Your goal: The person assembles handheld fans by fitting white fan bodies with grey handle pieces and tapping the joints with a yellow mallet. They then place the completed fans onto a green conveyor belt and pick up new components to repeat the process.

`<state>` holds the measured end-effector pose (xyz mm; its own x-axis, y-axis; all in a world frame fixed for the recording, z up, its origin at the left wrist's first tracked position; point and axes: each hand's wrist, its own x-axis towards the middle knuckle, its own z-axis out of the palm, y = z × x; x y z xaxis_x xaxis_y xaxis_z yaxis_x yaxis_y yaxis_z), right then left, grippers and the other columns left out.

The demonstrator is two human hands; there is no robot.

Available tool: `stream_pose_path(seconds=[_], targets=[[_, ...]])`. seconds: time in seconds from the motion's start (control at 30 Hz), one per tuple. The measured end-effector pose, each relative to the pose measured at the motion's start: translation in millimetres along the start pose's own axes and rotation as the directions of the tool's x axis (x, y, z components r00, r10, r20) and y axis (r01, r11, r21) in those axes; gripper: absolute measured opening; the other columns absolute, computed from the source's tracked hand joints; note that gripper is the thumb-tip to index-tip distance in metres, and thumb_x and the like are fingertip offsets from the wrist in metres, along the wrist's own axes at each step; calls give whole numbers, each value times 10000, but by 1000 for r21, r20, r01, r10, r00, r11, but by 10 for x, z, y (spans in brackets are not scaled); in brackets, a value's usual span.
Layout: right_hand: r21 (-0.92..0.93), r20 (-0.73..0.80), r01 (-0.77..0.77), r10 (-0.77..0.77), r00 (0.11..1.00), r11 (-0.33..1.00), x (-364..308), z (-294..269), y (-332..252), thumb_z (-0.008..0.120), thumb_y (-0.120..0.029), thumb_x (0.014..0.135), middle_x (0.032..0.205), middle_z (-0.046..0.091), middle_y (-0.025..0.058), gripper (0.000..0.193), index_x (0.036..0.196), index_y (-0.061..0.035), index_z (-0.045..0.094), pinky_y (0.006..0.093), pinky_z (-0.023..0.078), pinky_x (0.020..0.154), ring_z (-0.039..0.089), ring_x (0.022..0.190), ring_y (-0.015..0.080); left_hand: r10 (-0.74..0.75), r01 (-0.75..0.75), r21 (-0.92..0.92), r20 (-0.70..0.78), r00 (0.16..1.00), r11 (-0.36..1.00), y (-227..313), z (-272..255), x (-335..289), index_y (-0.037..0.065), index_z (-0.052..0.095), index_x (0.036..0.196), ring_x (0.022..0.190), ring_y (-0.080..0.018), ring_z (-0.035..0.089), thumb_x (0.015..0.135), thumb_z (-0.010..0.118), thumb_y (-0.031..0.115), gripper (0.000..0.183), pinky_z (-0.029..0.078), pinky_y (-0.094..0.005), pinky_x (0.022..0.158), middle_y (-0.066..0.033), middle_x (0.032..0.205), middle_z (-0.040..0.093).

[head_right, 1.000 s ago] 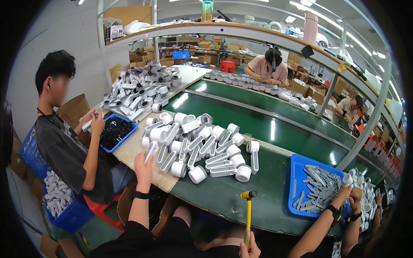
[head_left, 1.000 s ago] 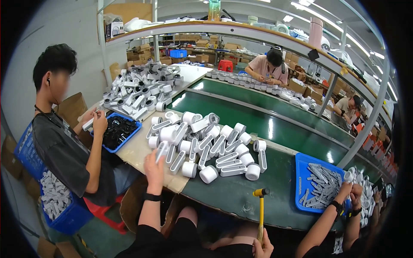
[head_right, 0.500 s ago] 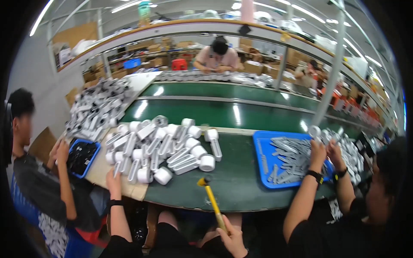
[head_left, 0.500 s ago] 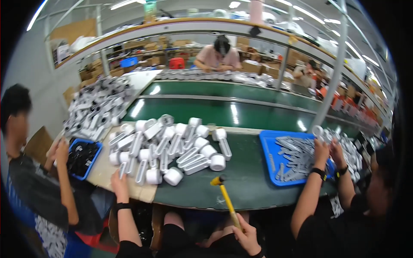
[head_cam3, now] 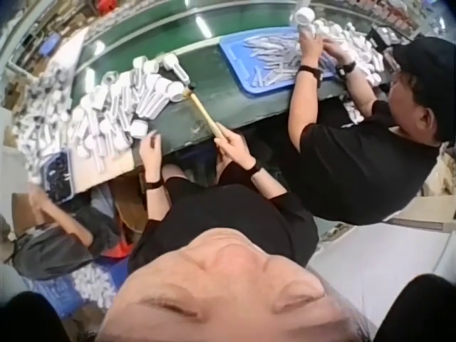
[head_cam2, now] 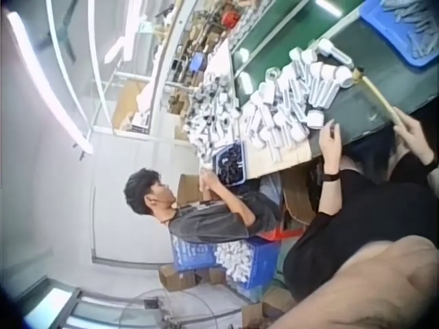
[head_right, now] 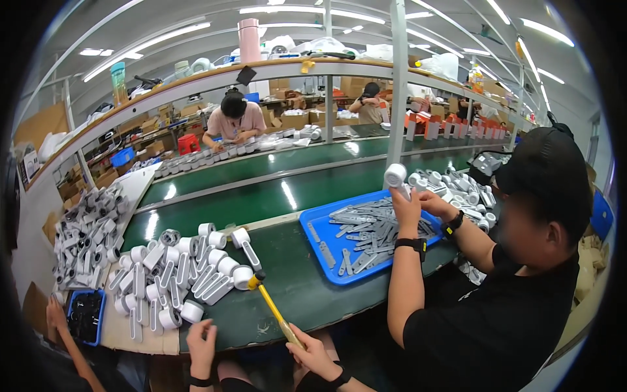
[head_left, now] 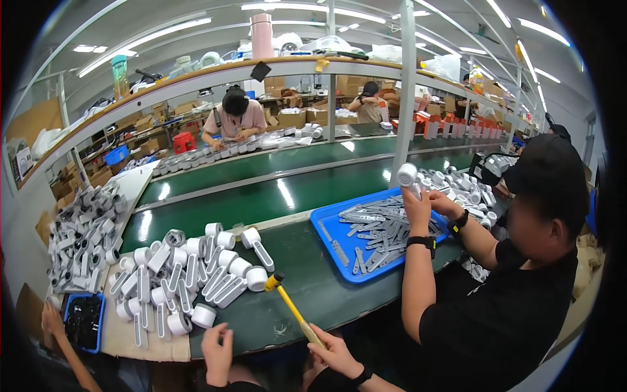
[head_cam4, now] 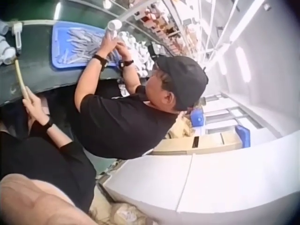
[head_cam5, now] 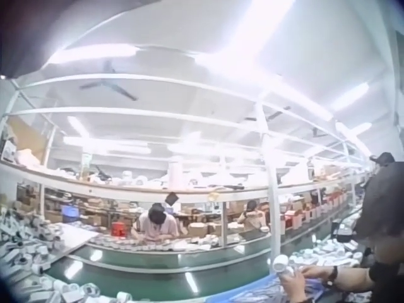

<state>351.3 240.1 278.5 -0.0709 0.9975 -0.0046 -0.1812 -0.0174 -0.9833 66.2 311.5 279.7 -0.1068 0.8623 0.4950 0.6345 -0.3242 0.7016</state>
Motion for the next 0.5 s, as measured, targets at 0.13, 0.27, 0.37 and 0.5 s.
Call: stream_pose_path(seconds=[0.13,0.27,0.37,0.5], targets=[[-78,-49,66,-70,996,995,315,-64,-85,653,-95,927,720,559,-17,652,1512,-99,364,205,406,468,506,556,41,35,-34,-11,92,995,999,259,286,34,12,702,956,678,-240,637,797,734,104,186,500,-358,655,-114,774,657],[-31,-70,96,-98,993,995,630,-92,-47,643,-82,926,686,538,-22,650,1512,-95,363,214,403,461,480,521,44,46,-52,72,89,995,996,30,517,92,41,697,898,681,-250,602,804,730,134,136,449,-378,650,-73,725,611],[-70,-101,120,-127,987,990,783,-108,76,640,-82,926,681,532,-24,650,1512,-93,361,216,401,458,473,511,45,152,-161,166,66,986,973,11,612,80,67,688,848,650,-253,557,814,719,145,91,404,-392,632,-50,680,555],[-82,-96,89,-97,991,993,856,-70,135,641,-94,929,665,522,-29,649,1515,-108,362,215,401,459,473,511,46,184,-181,184,1,983,966,312,491,43,79,659,794,654,-289,558,862,675,173,116,410,-421,631,-80,686,554]])
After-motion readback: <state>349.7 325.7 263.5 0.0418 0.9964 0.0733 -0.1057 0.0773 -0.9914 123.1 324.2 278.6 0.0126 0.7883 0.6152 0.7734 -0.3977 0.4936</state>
